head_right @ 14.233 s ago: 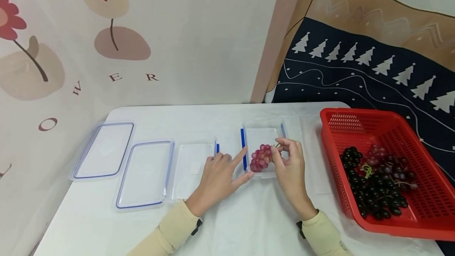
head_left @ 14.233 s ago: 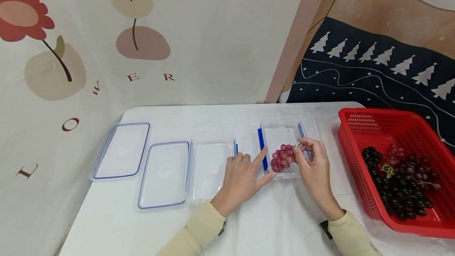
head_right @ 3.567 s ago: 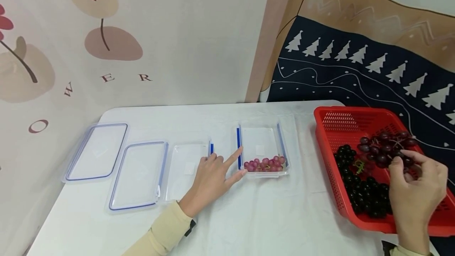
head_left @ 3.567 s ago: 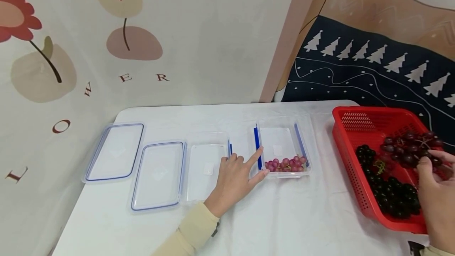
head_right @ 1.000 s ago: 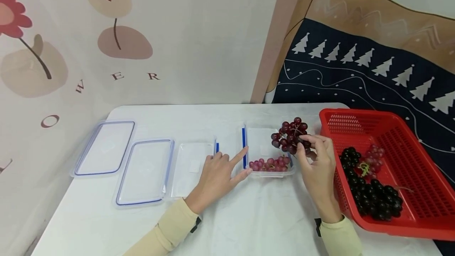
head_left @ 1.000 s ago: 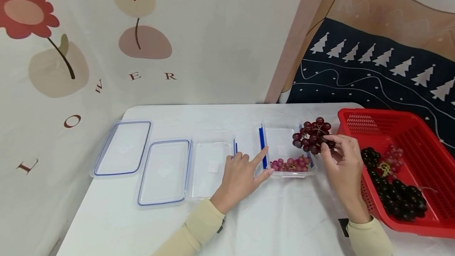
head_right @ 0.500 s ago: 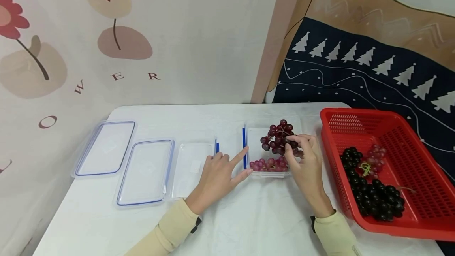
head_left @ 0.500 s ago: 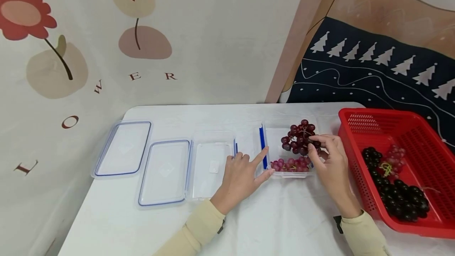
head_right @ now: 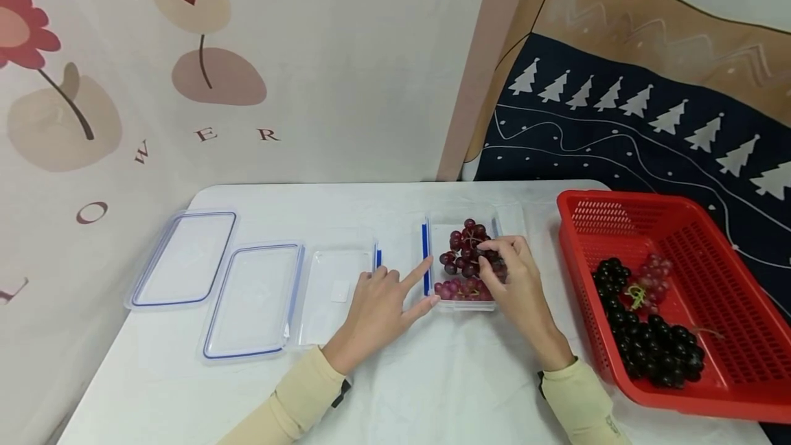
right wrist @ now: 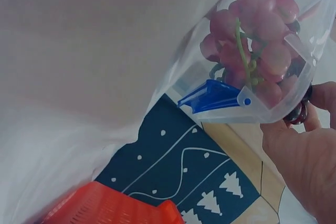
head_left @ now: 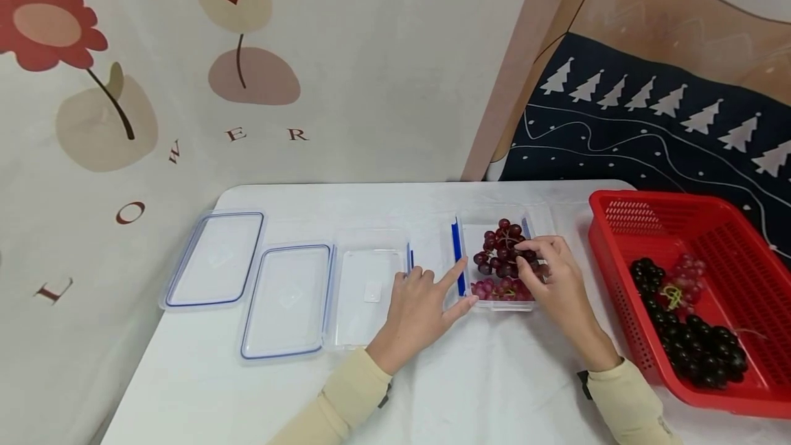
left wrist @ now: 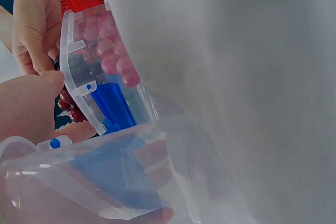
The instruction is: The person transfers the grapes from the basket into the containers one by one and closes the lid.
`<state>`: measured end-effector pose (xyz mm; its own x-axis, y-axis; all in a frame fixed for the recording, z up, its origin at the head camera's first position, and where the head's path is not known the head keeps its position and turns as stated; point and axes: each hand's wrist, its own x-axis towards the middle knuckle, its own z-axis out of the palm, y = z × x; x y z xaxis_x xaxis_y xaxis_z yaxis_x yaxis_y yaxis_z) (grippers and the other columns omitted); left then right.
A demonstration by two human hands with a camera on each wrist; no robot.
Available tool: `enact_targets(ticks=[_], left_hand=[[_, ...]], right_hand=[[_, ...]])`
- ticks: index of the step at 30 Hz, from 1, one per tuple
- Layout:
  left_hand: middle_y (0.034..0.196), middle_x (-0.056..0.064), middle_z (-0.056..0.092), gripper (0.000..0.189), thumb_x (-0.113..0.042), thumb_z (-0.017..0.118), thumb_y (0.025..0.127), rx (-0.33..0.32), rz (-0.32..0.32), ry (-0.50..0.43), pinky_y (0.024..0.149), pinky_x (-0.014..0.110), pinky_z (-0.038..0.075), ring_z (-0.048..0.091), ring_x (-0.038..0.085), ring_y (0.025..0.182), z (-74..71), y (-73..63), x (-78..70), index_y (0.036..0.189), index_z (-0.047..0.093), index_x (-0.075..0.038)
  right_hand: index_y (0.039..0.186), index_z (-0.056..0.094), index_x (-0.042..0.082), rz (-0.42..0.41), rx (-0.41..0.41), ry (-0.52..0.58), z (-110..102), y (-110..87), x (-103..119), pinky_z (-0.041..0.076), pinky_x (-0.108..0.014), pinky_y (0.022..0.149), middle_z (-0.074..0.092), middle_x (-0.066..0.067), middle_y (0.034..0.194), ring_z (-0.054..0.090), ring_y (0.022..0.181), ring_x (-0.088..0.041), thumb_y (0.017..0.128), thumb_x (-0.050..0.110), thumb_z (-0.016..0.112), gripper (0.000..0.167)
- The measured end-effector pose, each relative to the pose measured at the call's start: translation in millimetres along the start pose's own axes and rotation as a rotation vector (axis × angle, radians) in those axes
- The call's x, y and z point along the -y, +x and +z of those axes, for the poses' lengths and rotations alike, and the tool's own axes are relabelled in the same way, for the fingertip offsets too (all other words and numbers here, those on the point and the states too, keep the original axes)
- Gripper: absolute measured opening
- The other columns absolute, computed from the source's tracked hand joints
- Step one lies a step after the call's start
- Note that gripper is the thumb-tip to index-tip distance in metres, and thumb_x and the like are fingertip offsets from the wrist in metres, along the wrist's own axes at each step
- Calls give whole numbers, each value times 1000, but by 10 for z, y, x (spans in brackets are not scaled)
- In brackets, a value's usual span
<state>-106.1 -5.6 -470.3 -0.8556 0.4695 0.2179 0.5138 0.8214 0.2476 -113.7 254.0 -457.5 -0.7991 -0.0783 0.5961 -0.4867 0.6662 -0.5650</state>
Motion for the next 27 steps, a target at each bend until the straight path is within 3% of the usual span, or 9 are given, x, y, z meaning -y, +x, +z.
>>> enact_targets(ticks=[8,13,16,19,23,27], left_hand=[[101,13,77,72,-68,49,109,-8,6,27,86,51,51,67,30,99,12,-1,2,170,44,-30],[98,12,76,71,-69,49,109,-22,10,42,83,49,50,66,28,96,22,-9,3,168,47,-30],[98,12,76,71,-68,50,109,-27,10,32,83,49,49,65,28,96,18,-8,-1,168,48,-29],[96,12,76,71,-68,51,109,-28,12,27,82,49,49,65,28,94,21,-6,-2,168,48,-29],[96,12,76,71,-67,51,109,-27,12,23,82,48,49,65,28,93,29,1,4,168,46,-29],[97,12,76,71,-68,51,109,-30,14,22,83,49,50,66,29,94,31,5,11,169,46,-29]], right_hand=[[119,74,4,10,116,-35,21,36,-27,42,-18,70,62,-15,117,55,91,-19,94,-10,78,28],[120,74,7,-8,218,-30,20,72,-62,45,-18,79,63,-12,118,60,99,-22,94,-10,78,31],[124,73,7,-19,267,-56,30,82,-90,55,-29,87,63,-12,120,64,104,-25,93,-11,78,36],[130,70,4,-15,309,-96,44,84,-118,59,-48,91,64,-14,124,66,108,-29,94,-12,75,40],[132,68,0,-16,332,-153,44,78,-133,54,-56,97,66,-16,128,62,115,-34,96,-9,72,38],[125,71,1,5,315,-222,20,76,-134,41,-61,100,69,-19,128,55,123,-42,96,-2,74,30]])
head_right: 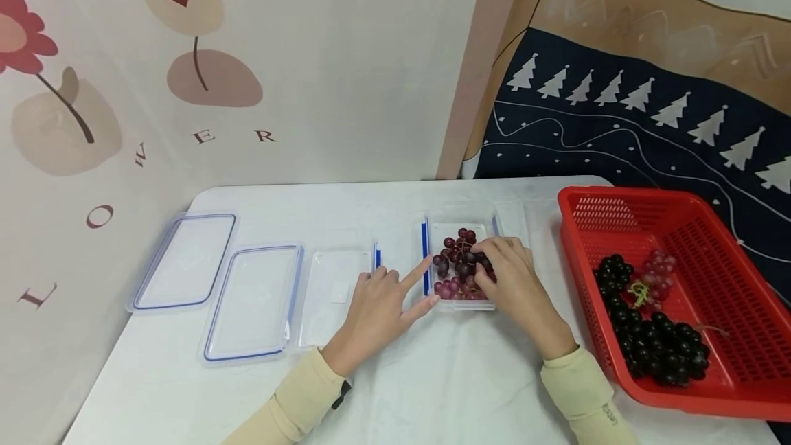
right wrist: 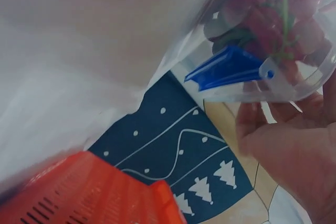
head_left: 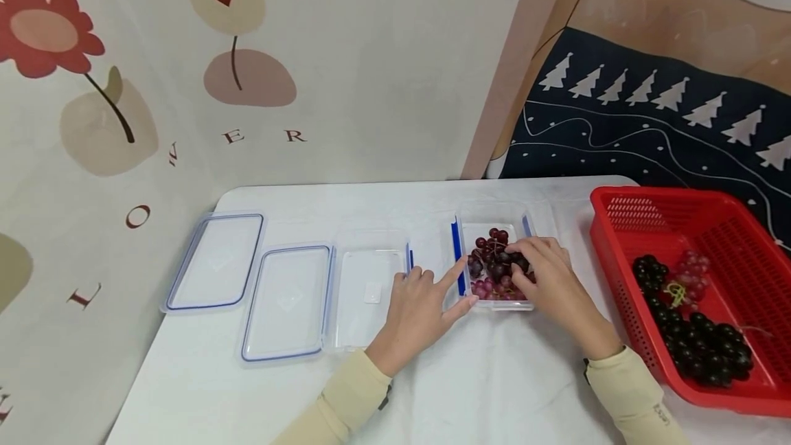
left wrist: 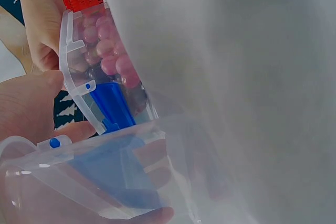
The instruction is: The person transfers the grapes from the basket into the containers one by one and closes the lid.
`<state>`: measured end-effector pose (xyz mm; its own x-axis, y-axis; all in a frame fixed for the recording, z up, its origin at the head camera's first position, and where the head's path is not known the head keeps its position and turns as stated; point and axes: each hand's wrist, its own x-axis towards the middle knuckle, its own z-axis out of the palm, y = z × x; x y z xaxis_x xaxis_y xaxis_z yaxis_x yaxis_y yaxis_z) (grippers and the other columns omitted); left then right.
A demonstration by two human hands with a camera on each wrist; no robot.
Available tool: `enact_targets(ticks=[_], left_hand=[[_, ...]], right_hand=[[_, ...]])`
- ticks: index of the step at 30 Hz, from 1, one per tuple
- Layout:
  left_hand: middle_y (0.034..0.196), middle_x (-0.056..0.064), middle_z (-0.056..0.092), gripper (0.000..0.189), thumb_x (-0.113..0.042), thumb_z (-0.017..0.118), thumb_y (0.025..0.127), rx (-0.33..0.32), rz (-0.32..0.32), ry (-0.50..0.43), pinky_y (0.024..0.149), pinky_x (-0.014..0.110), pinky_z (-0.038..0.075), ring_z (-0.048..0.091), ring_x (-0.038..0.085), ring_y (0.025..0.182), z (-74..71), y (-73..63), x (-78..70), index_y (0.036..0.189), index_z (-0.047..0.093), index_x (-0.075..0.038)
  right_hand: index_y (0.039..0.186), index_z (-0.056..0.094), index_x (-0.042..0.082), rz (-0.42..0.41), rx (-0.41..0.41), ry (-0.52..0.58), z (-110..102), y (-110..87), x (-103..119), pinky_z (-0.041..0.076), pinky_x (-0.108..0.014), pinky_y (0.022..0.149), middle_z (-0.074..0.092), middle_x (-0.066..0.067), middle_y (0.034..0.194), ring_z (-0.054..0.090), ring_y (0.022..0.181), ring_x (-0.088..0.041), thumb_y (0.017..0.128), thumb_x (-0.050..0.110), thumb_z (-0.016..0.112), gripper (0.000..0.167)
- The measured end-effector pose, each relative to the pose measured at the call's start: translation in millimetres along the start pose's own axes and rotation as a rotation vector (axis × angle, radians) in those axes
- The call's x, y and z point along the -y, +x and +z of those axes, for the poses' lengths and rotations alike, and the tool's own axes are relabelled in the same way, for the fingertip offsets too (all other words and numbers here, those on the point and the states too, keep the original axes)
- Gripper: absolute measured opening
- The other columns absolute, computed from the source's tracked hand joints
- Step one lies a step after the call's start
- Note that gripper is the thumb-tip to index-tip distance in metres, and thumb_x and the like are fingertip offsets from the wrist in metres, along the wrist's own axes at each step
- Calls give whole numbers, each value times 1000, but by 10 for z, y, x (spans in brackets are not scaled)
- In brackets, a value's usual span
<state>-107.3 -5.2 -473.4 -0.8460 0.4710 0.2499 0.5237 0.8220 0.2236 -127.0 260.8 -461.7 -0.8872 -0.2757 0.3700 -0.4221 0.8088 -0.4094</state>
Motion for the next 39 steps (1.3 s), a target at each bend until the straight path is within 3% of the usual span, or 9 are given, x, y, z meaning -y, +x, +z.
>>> enact_targets(ticks=[5,10,12,16,22,27,32,39], left_hand=[[96,12,76,72,-68,51,109,2,2,14,83,49,50,67,29,95,5,-3,-1,169,45,-30],[97,11,76,72,-69,49,109,8,-1,17,82,48,50,66,29,95,11,3,-4,169,44,-31],[96,11,76,72,-69,50,109,3,0,19,82,48,50,66,28,94,12,5,-3,169,45,-30],[96,11,77,71,-68,51,109,-8,5,22,82,48,50,67,28,94,1,6,-6,168,46,-29],[99,12,77,71,-68,51,109,-6,1,20,83,49,51,67,29,95,-22,-5,-11,168,46,-29],[99,13,77,71,-68,50,109,-6,4,25,84,50,51,66,29,95,-18,-8,-10,168,47,-29],[98,13,77,71,-68,50,109,0,2,21,83,49,50,66,28,94,-15,-5,-8,168,46,-29],[98,12,76,71,-68,50,109,10,-1,9,82,48,49,66,28,94,-19,4,0,168,46,-29]], right_hand=[[122,70,-3,43,44,-27,-31,-7,4,28,-70,107,67,-27,139,46,144,-49,98,3,70,25],[122,63,-7,53,71,-14,-26,-2,-5,23,-71,114,65,-29,139,41,148,-51,98,1,61,25],[131,60,-9,74,84,-9,-9,7,-8,20,-70,117,62,-30,144,39,149,-51,103,7,61,33],[155,46,-10,139,139,-6,27,31,-23,16,-71,120,49,-32,158,32,154,-51,110,33,63,64],[167,35,-3,194,230,0,41,79,-14,11,-74,121,35,-30,170,19,161,-49,110,56,58,85],[167,38,0,186,246,-12,68,132,-44,15,-74,119,39,-28,168,22,160,-48,107,44,65,79],[160,50,8,152,229,12,80,156,-94,18,-76,115,50,-25,162,31,156,-49,97,24,68,68],[155,55,11,93,251,77,23,163,-141,16,-80,111,55,-25,157,35,150,-50,91,18,65,65]])
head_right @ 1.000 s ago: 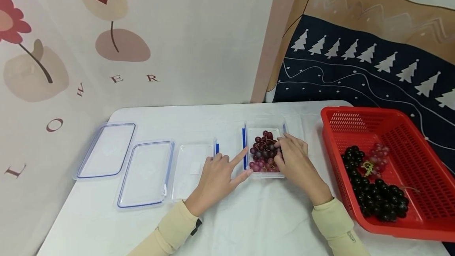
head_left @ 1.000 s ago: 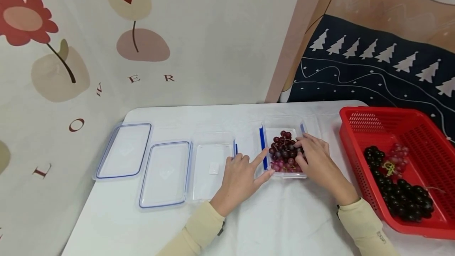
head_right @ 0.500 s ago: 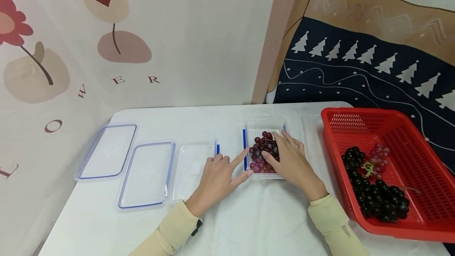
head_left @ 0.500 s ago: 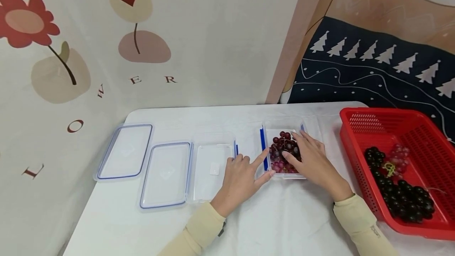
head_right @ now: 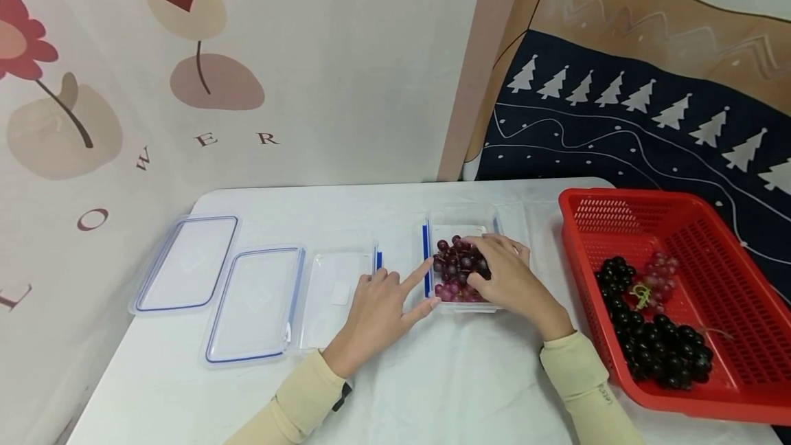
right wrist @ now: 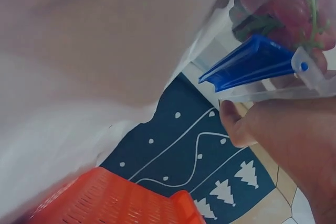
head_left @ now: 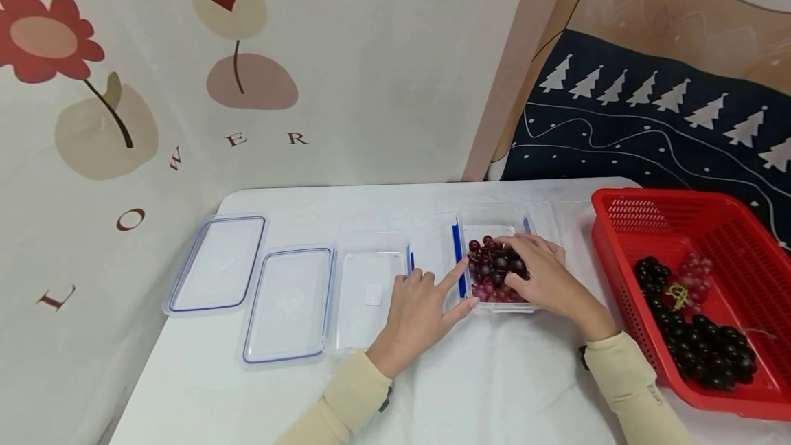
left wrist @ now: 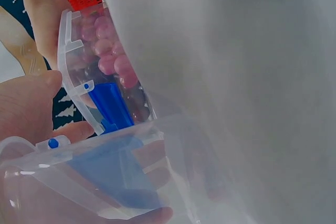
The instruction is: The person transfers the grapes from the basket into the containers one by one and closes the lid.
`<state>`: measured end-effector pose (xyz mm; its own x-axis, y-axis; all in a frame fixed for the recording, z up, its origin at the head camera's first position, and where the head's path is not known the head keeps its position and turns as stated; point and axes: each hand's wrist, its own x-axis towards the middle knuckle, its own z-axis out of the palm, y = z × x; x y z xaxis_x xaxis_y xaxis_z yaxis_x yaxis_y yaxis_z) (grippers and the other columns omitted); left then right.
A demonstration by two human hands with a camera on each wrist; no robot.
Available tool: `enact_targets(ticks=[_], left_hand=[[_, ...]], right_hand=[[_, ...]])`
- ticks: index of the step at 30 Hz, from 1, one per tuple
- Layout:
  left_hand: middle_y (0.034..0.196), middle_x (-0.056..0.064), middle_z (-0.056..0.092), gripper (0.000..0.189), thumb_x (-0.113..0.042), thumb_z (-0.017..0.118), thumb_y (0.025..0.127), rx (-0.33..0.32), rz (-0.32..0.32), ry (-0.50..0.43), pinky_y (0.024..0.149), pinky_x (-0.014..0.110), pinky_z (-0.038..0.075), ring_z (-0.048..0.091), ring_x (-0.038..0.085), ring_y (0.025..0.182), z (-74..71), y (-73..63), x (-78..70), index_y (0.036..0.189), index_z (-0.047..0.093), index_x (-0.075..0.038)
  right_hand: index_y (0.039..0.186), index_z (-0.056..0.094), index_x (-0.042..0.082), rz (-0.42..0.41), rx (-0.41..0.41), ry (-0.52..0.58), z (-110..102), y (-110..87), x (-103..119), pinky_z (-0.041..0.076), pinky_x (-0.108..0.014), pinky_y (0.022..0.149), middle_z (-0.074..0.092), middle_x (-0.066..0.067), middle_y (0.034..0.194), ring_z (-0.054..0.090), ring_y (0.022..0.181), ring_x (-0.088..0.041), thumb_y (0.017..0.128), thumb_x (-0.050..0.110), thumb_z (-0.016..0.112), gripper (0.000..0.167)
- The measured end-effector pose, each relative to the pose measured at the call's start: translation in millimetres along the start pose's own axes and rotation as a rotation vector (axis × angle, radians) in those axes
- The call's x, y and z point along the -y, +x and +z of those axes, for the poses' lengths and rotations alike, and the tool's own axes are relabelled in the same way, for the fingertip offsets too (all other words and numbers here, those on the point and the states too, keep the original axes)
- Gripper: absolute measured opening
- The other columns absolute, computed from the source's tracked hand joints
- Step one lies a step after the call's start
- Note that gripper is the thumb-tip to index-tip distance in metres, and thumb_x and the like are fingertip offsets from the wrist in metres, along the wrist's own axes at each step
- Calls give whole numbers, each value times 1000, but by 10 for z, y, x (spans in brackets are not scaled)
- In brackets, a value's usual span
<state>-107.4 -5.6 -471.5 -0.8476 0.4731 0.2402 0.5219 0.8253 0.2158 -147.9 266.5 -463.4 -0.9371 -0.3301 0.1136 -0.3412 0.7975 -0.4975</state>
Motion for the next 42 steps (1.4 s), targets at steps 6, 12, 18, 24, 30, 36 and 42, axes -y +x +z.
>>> enact_targets(ticks=[6,12,18,24,30,36,42], left_hand=[[99,12,77,72,-69,49,109,0,3,8,83,48,50,66,28,95,4,2,5,168,46,-29],[98,12,76,71,-69,49,109,-3,2,8,83,49,50,66,28,94,13,2,2,169,46,-29],[99,12,77,71,-69,50,109,-15,5,27,84,50,52,68,29,96,20,-5,5,168,46,-29],[97,12,77,71,-69,50,109,-28,12,39,82,49,52,68,29,94,34,-5,10,168,47,-29],[96,12,77,71,-68,52,108,-51,20,41,80,48,52,68,29,93,28,-10,3,167,49,-28],[95,12,77,71,-68,54,108,-62,20,38,80,48,52,68,29,92,32,-10,9,166,50,-28],[96,12,77,72,-69,52,108,-35,7,31,81,48,52,68,29,95,20,-7,2,168,47,-29]], right_hand=[[157,56,13,-36,2,-27,0,8,-5,18,-79,112,57,-24,155,39,148,-49,96,26,67,63],[159,50,4,-25,-28,-14,27,-10,-10,21,-75,112,53,-25,158,40,149,-49,101,36,70,69],[163,40,0,24,-33,23,25,-57,39,20,-74,114,44,-27,164,33,153,-51,104,45,70,81],[165,36,1,37,-59,23,5,-125,115,19,-75,115,38,-27,168,30,155,-50,104,47,71,84],[167,31,0,61,-108,43,-46,-213,165,25,-78,117,35,-29,168,33,153,-51,103,43,75,89],[171,25,3,107,-97,82,-96,-267,197,32,-78,113,30,-29,170,33,154,-53,104,46,74,93],[170,25,4,115,-134,90,-125,-339,235,37,-80,108,30,-29,169,39,148,-53,105,43,72,90]])
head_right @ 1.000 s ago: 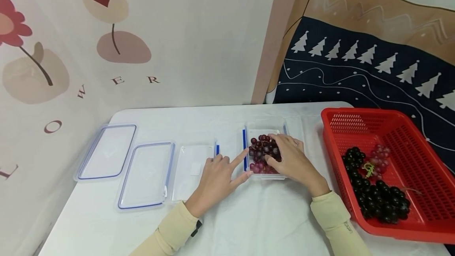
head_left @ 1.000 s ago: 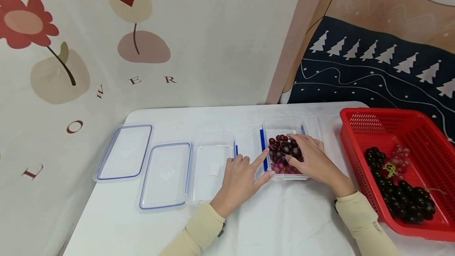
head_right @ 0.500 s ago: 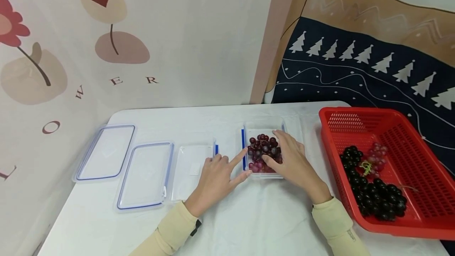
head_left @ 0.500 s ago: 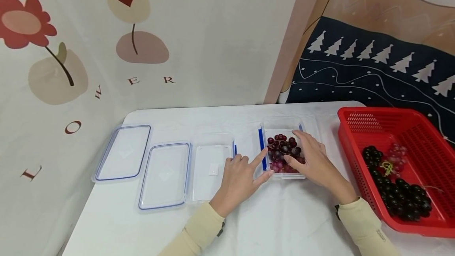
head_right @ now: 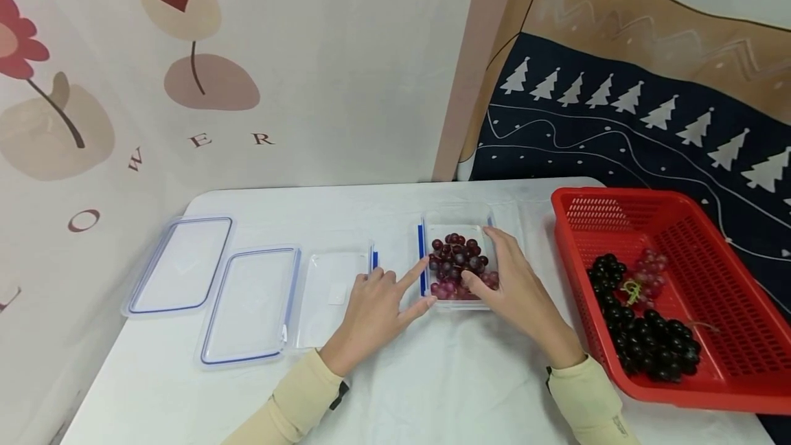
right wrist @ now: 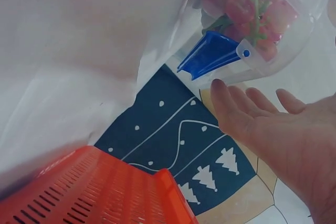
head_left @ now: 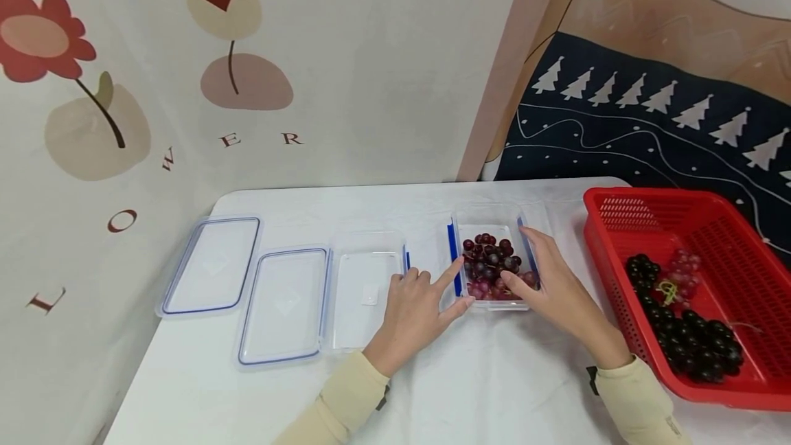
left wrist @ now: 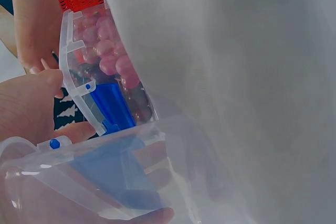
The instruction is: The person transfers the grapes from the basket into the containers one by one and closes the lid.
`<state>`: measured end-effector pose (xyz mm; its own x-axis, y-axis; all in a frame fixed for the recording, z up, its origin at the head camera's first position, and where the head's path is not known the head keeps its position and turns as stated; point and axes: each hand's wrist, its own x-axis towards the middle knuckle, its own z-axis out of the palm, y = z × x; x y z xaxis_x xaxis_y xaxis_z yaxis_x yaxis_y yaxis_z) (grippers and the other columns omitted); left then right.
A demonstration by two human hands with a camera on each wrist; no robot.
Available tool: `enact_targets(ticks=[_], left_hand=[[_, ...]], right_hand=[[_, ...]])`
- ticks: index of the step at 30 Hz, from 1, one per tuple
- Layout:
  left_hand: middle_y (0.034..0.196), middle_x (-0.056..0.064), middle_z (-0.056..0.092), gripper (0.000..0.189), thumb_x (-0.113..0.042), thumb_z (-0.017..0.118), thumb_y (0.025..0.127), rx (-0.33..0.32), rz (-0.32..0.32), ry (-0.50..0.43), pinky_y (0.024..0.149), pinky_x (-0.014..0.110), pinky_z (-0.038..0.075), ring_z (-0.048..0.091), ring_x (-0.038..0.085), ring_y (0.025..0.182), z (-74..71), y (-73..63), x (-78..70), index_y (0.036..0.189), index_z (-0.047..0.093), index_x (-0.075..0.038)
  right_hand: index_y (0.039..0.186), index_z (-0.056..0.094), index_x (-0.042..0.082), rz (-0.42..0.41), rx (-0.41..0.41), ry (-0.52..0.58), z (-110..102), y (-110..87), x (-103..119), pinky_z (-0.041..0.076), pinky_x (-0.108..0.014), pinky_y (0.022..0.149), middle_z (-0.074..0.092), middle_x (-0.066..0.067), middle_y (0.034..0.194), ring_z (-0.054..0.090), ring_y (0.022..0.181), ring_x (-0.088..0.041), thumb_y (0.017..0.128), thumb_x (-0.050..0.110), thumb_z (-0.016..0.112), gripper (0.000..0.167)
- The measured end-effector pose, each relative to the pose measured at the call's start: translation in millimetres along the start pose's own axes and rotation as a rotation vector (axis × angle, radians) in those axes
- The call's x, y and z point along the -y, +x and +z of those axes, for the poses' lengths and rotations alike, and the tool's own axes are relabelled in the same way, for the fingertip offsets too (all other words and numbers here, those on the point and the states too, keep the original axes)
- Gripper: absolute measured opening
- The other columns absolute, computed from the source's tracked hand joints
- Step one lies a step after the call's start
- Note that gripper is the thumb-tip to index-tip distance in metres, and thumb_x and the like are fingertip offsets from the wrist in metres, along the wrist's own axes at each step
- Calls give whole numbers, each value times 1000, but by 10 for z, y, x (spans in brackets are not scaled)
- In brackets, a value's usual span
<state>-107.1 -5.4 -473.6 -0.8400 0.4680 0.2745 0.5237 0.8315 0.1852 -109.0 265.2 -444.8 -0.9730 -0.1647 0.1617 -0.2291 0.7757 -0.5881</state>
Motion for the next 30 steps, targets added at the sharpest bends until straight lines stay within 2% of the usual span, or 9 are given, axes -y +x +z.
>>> enact_targets(ticks=[5,9,17,24,30], left_hand=[[95,12,77,73,-69,53,108,1,-4,-6,82,48,51,67,29,95,-3,-6,-2,168,47,-29],[95,12,77,73,-69,53,108,-3,-4,-11,82,49,51,68,30,95,-7,-8,7,168,47,-29],[98,13,77,72,-68,53,108,7,-3,-30,82,51,51,68,31,97,-7,2,4,168,47,-29],[95,13,76,73,-69,53,108,11,-1,-32,81,50,51,68,30,95,-9,4,5,168,47,-28],[90,11,75,72,-68,54,108,4,-1,-27,78,46,49,66,28,91,-5,4,2,168,48,-29]], right_hand=[[167,33,4,-54,-82,10,-42,-64,44,39,-79,108,38,-27,164,44,145,-49,102,35,75,83],[166,36,5,-82,-111,19,-68,-94,62,39,-79,108,41,-25,164,43,147,-47,99,30,78,83],[166,36,3,-104,-126,33,-121,-156,31,35,-79,111,40,-26,164,38,150,-47,97,25,78,83],[169,32,4,-73,-108,34,-208,-254,65,30,-81,113,35,-26,168,34,152,-50,101,29,77,86],[168,33,3,-76,-131,58,-308,-340,32,33,-82,109,34,-25,168,37,148,-51,101,23,79,84]])
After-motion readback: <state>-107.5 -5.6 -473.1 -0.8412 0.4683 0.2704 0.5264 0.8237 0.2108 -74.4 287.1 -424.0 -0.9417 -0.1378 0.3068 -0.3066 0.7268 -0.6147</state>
